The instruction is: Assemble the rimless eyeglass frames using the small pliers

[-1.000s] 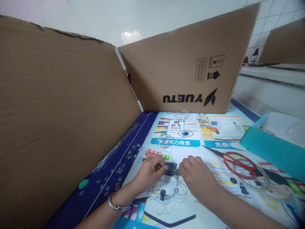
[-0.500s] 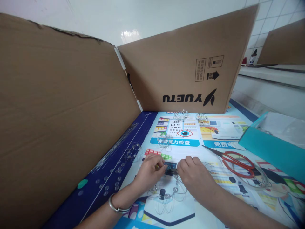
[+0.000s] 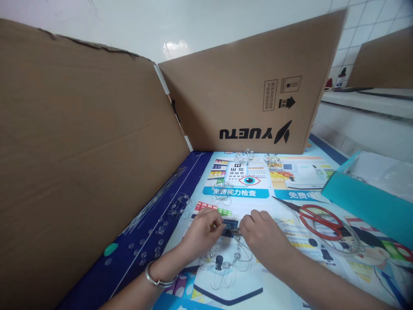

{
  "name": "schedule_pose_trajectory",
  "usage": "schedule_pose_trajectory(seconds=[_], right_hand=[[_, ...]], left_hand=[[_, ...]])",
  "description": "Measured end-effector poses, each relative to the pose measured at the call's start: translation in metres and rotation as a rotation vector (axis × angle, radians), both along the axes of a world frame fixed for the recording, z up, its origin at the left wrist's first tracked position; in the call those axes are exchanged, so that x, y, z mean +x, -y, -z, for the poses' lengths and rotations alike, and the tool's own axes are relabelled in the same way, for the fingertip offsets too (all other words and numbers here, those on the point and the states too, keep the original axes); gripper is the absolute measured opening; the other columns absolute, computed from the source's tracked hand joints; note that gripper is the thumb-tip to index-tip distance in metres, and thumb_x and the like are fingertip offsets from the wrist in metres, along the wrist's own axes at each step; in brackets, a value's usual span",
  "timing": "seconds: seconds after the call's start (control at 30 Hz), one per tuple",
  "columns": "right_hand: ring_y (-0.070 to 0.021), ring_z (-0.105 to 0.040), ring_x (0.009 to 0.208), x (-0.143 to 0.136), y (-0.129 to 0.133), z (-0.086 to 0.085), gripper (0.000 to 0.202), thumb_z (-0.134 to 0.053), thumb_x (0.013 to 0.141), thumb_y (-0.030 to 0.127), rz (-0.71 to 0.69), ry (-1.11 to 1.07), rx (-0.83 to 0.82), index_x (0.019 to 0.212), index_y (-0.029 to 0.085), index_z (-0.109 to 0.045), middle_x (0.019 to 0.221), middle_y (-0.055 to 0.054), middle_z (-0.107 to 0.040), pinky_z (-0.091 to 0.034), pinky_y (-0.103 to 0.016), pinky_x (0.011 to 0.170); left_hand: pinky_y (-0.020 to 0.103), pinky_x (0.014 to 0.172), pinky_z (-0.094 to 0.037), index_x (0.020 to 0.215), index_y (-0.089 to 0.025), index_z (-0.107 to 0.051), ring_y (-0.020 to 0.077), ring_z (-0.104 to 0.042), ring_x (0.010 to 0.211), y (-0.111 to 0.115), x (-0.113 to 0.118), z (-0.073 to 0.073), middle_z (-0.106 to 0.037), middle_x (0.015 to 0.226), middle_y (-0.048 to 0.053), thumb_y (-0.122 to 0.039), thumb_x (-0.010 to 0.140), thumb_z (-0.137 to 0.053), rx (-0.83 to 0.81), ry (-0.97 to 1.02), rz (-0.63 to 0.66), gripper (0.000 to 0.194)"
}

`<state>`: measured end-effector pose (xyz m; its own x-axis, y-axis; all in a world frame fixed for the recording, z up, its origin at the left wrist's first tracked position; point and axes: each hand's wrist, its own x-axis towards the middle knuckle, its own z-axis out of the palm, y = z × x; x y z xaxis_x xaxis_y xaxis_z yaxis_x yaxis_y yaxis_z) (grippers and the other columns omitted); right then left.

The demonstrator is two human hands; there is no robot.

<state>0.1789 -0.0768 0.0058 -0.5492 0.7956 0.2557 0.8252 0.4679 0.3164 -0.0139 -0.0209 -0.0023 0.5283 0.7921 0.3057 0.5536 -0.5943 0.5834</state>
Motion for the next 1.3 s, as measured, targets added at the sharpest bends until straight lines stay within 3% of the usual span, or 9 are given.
schedule_pose_trajectory(seconds=[0.83,1.3], right_hand=[[-0.0193,-0.045,0.069,-0.0005,0.0000,-0.0024,0.016,-0.052,0.071,0.004,0.038,-0.002,-0.056,0.082,0.014,-0.057,0.070,-0.004,-0.050,-0.027,-0.034,0.058],[-0.0197,-0.045,0.069,0.0020,-0.0005,-0.0020,0.014,-0.054,0.073,0.006,0.054,-0.019,-0.047,0.082,0.016,-0.057,0.070,-0.004,-0.051,-0.027,-0.034,0.058]], left_hand=[[0.027,0.065,-0.040,0.061,-0.017,-0.043,0.0137,-0.051,0.068,-0.0013,-0.0011,0.0038,-0.056,0.069,0.001,-0.010,0.075,-0.051,-0.015,0.026,0.024,0.017],[0.031,0.075,-0.041,0.064,-0.018,-0.046,0.0166,-0.054,0.077,0.0019,-0.0017,0.0011,-0.059,0.072,0.002,-0.012,0.079,-0.050,0.098,0.035,0.076,0.017]])
